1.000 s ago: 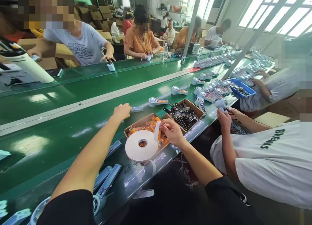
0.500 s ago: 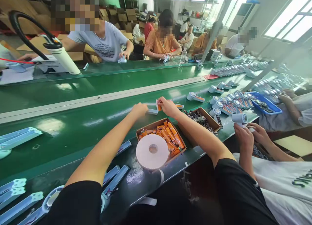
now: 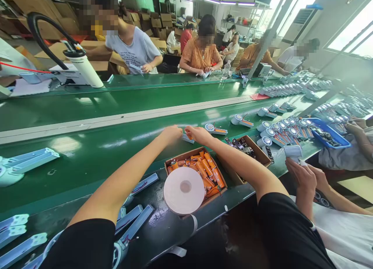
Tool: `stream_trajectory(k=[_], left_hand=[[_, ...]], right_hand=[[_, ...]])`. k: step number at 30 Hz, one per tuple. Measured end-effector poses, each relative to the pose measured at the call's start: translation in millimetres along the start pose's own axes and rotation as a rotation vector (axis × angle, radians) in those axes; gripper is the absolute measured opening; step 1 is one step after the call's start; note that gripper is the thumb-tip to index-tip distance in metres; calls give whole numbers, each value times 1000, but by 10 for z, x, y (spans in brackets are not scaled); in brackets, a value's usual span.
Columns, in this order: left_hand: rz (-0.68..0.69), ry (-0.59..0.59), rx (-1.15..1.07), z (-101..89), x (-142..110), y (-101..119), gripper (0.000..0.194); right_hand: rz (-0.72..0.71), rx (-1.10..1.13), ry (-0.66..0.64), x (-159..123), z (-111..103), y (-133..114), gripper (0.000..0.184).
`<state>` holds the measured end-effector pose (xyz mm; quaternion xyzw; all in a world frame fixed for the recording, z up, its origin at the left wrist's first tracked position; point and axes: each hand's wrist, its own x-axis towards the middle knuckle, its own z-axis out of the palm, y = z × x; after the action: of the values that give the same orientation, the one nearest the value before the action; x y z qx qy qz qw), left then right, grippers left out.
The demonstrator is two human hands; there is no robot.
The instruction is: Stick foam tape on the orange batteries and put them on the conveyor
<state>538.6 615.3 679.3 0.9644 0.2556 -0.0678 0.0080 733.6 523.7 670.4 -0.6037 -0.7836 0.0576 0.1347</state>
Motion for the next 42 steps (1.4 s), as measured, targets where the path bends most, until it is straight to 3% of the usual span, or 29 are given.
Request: stream_trajectory(k=[8,15,22,27,33,38,42], left_hand=[[27,13,5,13,69,40,31],[-69,-61,-40,-52,239,173,20],[-130,-97,-220,-168,357,74,31],[-150,-8,-356,-180,309,30,31],[-205,83,-458,-112,417,133,28],[-208,101,-487,-52,526,171,26],[-202,113,-491,-26,577,175,25]], right_hand=[[-48,-121,-121,-53,-7,41,25],[-43,-163,-204,-39,-83,26,24],[51,-189,-107,-110,-123,21,35],[44,-137,-46,-160,-110,69,25],[131,-72,49,-151,-46,148,33],[69,23,33,-166,-79,172,39],[-3,20,-32,-179,-192,160,32]])
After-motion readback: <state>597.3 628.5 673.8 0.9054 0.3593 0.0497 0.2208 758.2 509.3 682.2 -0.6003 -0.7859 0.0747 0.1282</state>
